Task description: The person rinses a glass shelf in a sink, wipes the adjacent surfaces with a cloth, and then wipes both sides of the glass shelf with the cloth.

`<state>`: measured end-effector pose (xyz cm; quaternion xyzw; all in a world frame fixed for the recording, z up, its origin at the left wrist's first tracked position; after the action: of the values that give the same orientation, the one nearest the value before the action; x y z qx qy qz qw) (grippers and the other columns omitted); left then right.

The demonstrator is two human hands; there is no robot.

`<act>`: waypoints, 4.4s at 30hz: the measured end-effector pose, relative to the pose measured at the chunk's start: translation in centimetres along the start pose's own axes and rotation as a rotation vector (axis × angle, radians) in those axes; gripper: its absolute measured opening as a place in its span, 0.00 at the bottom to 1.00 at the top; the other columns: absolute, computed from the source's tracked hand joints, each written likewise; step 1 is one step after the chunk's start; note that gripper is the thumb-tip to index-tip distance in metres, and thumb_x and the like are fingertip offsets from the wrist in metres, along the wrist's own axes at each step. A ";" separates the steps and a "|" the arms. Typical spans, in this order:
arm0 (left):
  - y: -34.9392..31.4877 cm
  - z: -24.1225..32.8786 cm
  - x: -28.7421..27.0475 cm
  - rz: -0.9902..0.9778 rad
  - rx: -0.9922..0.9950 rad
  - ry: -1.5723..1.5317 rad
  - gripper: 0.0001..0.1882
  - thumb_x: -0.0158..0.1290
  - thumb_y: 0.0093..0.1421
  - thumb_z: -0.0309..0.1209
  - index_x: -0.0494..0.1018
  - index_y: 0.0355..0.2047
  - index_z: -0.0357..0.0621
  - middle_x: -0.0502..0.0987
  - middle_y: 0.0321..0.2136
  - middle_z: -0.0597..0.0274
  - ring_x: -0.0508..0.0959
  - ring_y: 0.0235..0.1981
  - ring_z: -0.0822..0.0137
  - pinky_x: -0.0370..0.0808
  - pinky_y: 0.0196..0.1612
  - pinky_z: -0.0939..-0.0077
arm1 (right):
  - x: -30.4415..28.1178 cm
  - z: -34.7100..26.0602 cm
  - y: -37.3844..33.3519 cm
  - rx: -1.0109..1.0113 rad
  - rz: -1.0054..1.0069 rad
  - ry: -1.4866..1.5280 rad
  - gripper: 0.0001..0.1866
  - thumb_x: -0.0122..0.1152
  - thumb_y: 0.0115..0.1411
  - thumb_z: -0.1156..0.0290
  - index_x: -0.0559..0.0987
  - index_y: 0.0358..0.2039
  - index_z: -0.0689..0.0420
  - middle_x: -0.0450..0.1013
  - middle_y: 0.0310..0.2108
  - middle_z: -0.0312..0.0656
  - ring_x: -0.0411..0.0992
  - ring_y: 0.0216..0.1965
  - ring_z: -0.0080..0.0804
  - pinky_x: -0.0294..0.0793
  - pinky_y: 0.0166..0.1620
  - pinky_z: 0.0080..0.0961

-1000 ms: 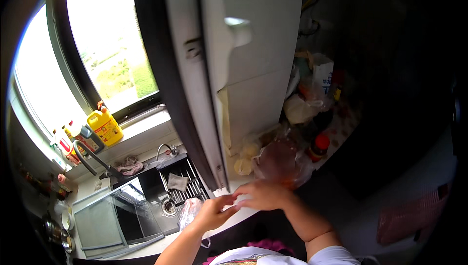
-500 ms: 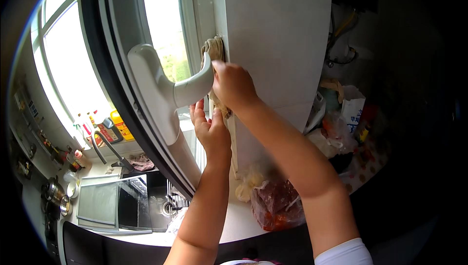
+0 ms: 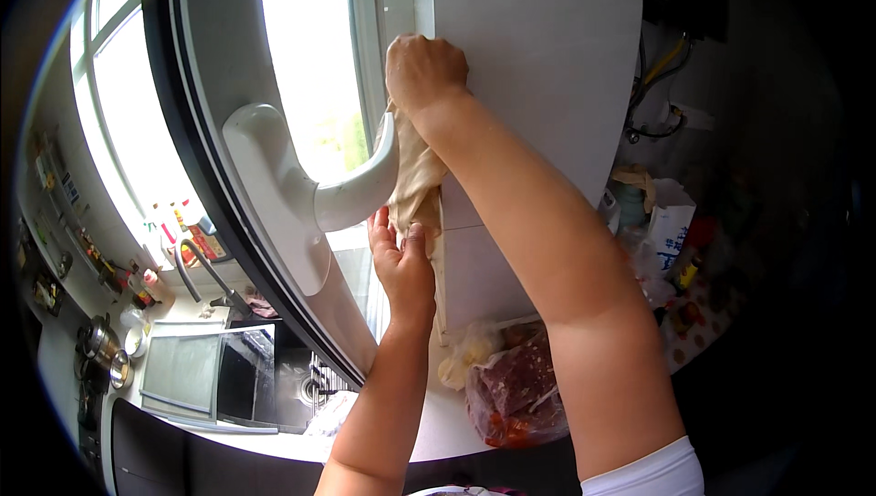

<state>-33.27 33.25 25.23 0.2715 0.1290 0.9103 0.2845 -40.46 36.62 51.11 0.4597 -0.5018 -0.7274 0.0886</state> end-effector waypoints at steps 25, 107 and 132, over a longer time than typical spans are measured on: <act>-7.3 3.5 -2.0 -0.249 0.056 0.296 0.37 0.52 0.58 0.22 0.48 0.65 0.42 0.46 0.66 0.52 0.66 0.57 0.58 0.65 0.57 0.66 | 11.2 3.4 6.8 0.497 0.153 1.765 0.09 0.49 0.63 0.70 0.73 0.41 0.60 0.73 0.36 0.42 0.70 0.38 0.33 0.70 0.42 0.30; 4.4 1.1 -104.8 -0.025 -0.538 1.686 0.16 0.49 0.62 0.44 0.65 0.35 0.43 0.74 0.32 0.53 0.76 0.30 0.46 0.71 0.30 0.53 | 40.5 -81.2 -45.7 0.244 -0.863 0.464 0.31 0.47 0.59 0.49 0.65 0.58 0.55 0.54 0.62 0.51 0.49 0.63 0.56 0.45 0.63 0.50; 4.4 -0.5 -103.6 -0.155 -0.637 1.789 0.18 0.48 0.62 0.46 0.66 0.32 0.42 0.74 0.30 0.51 0.74 0.31 0.44 0.70 0.31 0.52 | 42.4 -55.4 -47.2 0.532 -0.609 0.023 0.28 0.58 0.56 0.57 0.67 0.56 0.51 0.59 0.57 0.49 0.56 0.57 0.51 0.59 0.56 0.47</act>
<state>36.05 -31.24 -17.04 -0.6254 0.0623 0.7516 0.2004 -6.65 -1.61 -15.82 0.6023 -0.5124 -0.5599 -0.2473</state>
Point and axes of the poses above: each hand's wrist, its own y-axis towards the middle knuckle, its own x-axis out of the palm, z = x × y, the point moved 10 cm from there along y, towards the middle knuckle
